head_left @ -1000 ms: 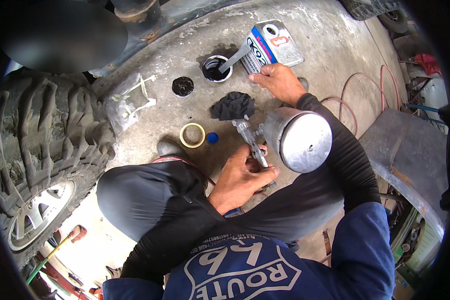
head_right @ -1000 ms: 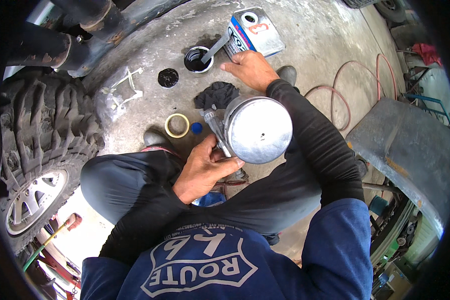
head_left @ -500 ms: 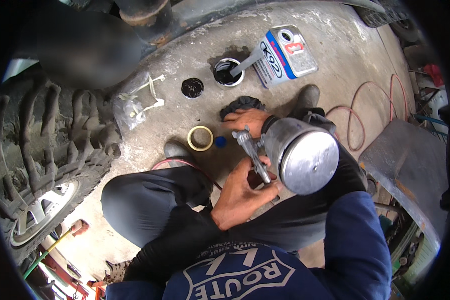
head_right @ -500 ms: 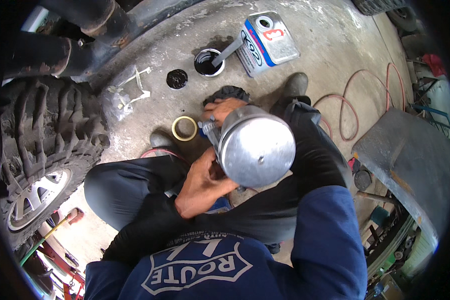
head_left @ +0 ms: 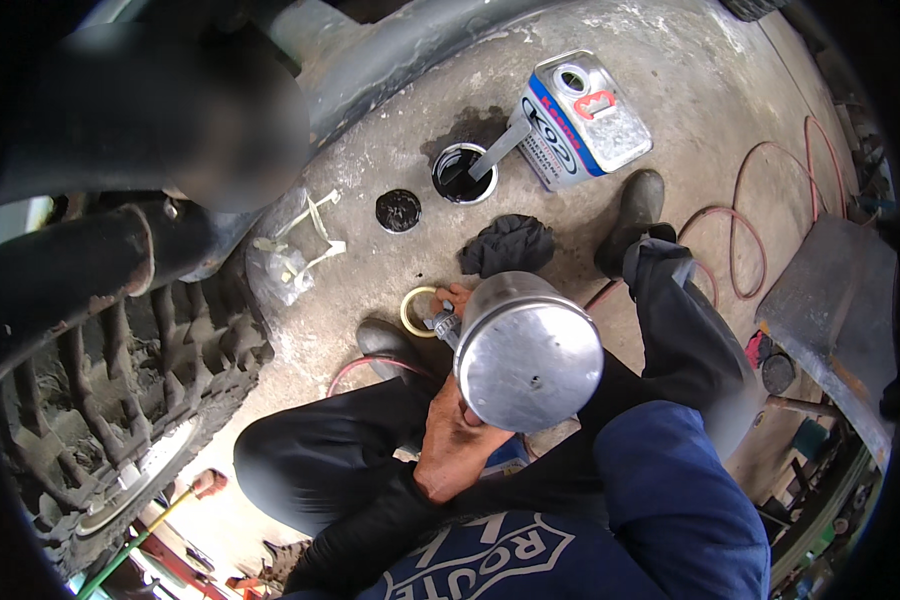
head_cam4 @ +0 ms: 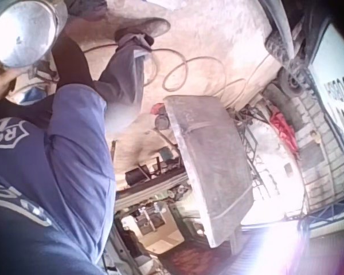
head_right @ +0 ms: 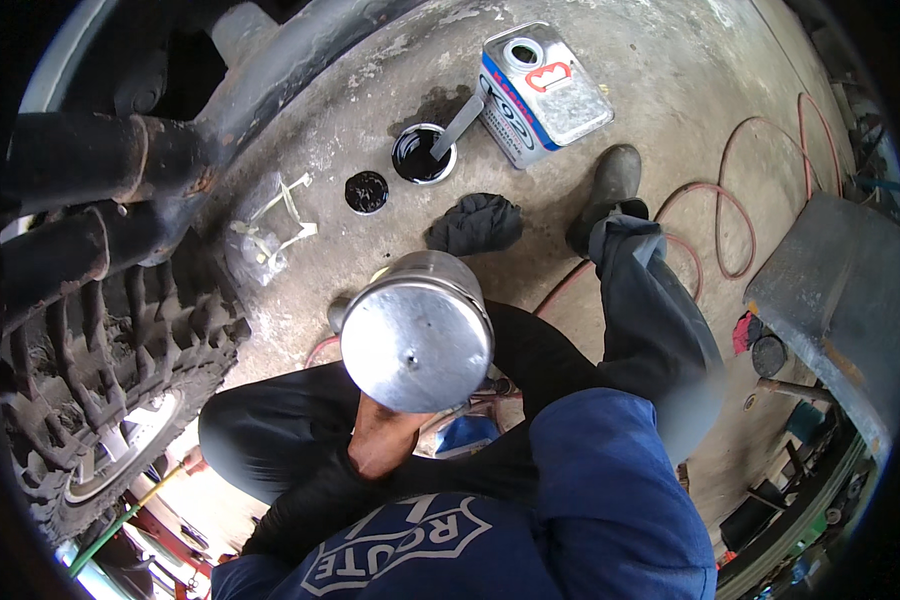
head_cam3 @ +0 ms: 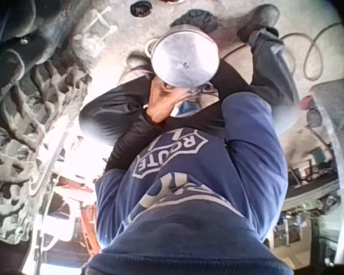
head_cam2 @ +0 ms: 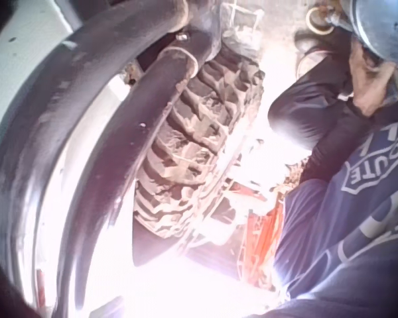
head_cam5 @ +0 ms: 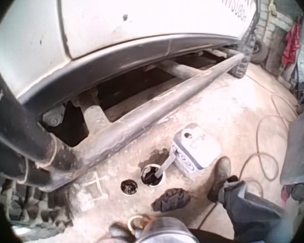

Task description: The person pours black paint into a spray gun cup, adds thinner, and stirs the mixture with a plastic stick. They then attach the cup to the spray gun and apply masking tape to the rim of the cup.

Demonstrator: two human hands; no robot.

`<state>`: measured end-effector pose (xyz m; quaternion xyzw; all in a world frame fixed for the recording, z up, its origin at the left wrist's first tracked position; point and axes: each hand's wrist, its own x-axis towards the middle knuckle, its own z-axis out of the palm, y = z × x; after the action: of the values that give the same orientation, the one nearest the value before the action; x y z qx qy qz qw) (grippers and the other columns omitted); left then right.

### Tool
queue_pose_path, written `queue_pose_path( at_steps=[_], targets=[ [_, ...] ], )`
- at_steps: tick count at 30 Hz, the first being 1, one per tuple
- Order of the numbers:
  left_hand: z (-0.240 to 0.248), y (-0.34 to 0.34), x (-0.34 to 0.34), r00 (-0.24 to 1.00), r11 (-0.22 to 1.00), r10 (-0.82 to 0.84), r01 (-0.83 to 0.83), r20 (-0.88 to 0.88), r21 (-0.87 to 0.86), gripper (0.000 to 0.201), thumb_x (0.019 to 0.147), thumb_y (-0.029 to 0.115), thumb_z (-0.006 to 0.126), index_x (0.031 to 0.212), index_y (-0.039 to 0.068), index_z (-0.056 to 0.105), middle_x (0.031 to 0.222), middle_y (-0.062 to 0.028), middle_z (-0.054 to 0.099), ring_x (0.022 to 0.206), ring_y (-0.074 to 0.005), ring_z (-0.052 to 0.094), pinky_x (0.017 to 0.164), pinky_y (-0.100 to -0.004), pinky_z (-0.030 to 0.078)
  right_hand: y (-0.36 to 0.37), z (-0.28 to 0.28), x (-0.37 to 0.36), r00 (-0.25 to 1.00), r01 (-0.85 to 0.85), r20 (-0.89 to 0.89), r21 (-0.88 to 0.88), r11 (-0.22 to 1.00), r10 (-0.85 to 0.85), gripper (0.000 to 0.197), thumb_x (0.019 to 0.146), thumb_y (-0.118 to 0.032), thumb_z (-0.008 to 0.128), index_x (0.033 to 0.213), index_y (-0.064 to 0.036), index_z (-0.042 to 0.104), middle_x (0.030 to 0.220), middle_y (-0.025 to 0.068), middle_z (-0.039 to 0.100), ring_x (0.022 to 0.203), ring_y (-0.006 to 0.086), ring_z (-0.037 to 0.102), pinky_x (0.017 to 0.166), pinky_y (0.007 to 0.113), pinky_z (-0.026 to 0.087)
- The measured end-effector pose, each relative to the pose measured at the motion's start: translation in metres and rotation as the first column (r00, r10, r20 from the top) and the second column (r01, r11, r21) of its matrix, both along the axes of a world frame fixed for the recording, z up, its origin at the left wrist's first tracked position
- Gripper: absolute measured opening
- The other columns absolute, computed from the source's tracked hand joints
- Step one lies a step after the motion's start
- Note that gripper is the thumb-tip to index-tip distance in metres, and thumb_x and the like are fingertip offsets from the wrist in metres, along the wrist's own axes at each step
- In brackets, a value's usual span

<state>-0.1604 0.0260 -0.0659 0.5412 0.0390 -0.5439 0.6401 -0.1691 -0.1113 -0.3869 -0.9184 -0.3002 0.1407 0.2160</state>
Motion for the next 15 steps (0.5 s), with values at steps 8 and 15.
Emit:
queue_pose_path(
  at_steps=[8,15],
  targets=[
    [0.018,0.000,0.009,0.999,0.986,-0.007,0.013,0.037,-0.164,0.036,0.095,0.009,0.056,0.129,-0.001,0.050,0.125,-0.0110,0.058,0.112,-0.0242,0.060,0.095,-0.0406,0.047,-0.032,0.086,0.013,0.983,0.184,0.019,0.006,0.983,-0.184,0.036,0.086,-0.026,0.058,0.119,-0.0130,0.061,0.123,0.0147,0.063,0.112,0.0316,0.061,0.091,0.044,0.048],
    [0.032,0.013,0.020,0.996,0.980,0.001,0.016,0.087,-0.200,0.035,0.095,0.029,0.061,0.121,0.005,0.056,0.117,-0.0069,0.060,0.110,-0.0233,0.061,0.089,-0.0417,0.049,-0.101,0.285,-0.029,0.705,0.631,-0.204,-0.255,0.732,-0.679,0.031,0.088,-0.025,0.057,0.110,-0.0032,0.064,0.102,0.0231,0.067,0.100,0.0403,0.064,0.087,0.048,0.050]
  ],
)
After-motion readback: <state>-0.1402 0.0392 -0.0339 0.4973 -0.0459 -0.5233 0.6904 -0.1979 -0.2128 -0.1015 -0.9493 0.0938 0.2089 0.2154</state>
